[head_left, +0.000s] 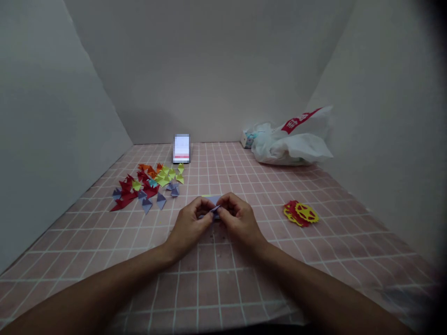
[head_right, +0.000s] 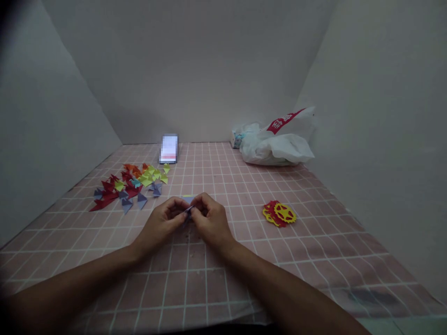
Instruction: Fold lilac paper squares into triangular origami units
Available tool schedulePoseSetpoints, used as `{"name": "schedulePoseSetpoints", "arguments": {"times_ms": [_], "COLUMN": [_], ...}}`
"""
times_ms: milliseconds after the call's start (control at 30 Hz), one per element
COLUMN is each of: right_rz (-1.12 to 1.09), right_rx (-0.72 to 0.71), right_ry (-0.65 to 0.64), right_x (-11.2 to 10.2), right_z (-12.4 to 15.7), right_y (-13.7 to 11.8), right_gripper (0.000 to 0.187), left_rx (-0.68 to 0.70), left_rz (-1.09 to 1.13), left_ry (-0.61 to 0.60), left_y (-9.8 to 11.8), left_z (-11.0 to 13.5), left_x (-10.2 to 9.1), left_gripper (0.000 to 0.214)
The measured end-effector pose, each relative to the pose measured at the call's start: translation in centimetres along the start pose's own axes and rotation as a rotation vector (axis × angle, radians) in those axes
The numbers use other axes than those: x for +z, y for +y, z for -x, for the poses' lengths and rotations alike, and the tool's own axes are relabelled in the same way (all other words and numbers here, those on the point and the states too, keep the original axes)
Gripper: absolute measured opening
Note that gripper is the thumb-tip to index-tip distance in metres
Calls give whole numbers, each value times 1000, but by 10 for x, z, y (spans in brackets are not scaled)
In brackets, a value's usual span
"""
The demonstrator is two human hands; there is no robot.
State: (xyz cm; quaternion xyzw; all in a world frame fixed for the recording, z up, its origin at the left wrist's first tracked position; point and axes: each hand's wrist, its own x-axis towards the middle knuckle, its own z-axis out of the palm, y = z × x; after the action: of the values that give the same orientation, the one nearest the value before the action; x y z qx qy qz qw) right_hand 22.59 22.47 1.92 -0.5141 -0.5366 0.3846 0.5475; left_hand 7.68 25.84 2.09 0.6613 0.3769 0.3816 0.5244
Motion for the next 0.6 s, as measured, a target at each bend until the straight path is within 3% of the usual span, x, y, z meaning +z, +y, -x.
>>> {"name": "schedulePoseSetpoints", "arguments": {"times_ms": [433, 600], "right_rz": [-120, -106], "right_rx": [81, 57], "right_ry": [-13, -8], "right_x": [3, 3], "right_z": [2, 1], "right_y": [0, 3], "right_gripper": [8, 6], "left_rx": [9, -27], "left_rz": [-21, 46], "left_ry": [-24, -10], "left_y": [4, 2], "left_z": [1, 0], "left_x": [-3, -2], "left_gripper": [22, 16]}}
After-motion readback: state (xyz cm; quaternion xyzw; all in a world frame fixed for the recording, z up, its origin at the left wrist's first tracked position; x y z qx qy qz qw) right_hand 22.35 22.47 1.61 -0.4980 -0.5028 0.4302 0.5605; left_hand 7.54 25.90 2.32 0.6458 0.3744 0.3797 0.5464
